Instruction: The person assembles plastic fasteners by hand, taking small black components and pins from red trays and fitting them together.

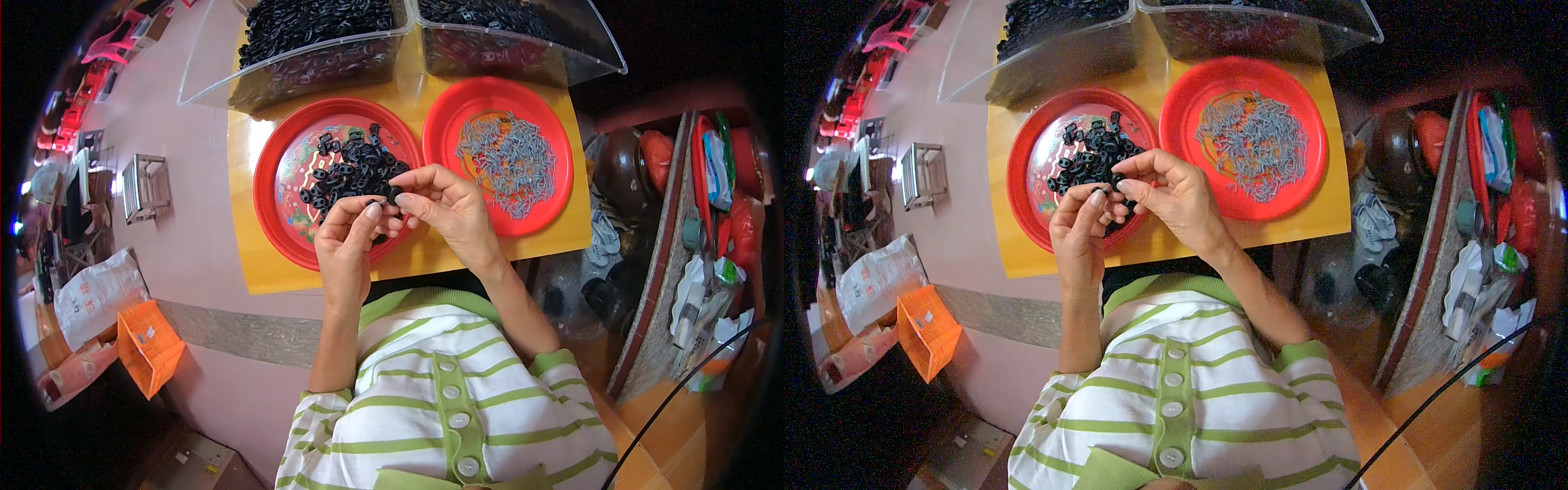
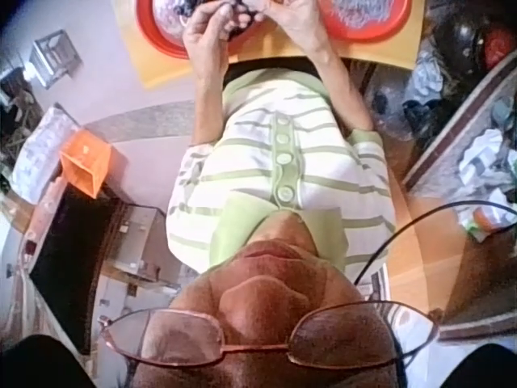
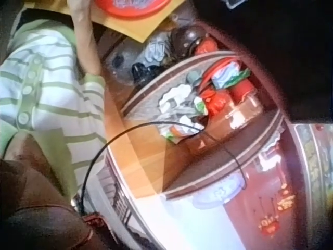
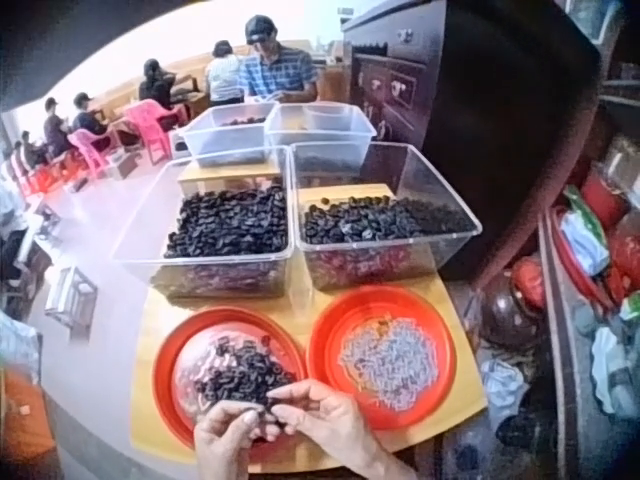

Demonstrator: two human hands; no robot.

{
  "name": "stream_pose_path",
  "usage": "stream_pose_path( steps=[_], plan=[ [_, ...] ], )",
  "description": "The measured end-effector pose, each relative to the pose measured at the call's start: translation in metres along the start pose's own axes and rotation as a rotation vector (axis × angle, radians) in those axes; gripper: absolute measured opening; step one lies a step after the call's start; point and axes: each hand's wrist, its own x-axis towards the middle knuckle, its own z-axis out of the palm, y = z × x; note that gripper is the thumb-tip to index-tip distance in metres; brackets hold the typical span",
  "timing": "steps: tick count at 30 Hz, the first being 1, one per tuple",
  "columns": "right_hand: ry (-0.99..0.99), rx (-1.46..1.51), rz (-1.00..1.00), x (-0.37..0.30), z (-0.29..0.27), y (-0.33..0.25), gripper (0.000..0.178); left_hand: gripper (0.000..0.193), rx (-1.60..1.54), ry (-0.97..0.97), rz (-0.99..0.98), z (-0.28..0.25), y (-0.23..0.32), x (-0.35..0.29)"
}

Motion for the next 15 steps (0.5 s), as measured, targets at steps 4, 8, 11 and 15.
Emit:
stream_pose_path(
  steps=[4, 8, 11, 15],
  plan=[
    [0.011, -0.079, -0.050, -0.001, -0.003, 0.002, 0.019, 0.011, 0.073, -0.034, -0.003, -0.001, -0.003, 0.004],
    [0.039, -0.172, -0.080, -0.001, -0.003, -0.005, 0.016, 0.011, 0.287, -0.039, 0.049, -0.001, 0.001, 0.005],
    [0.038, -0.221, -0.075, -0.003, -0.006, -0.009, 0.015, 0.010, 0.375, -0.028, 0.079, 0.004, 0.001, 0.005],
    [0.041, -0.412, -0.145, -0.006, -0.006, -0.014, 0.015, 0.011, 0.402, -0.020, 0.086, 0.004, 0.000, 0.007]
  ],
)
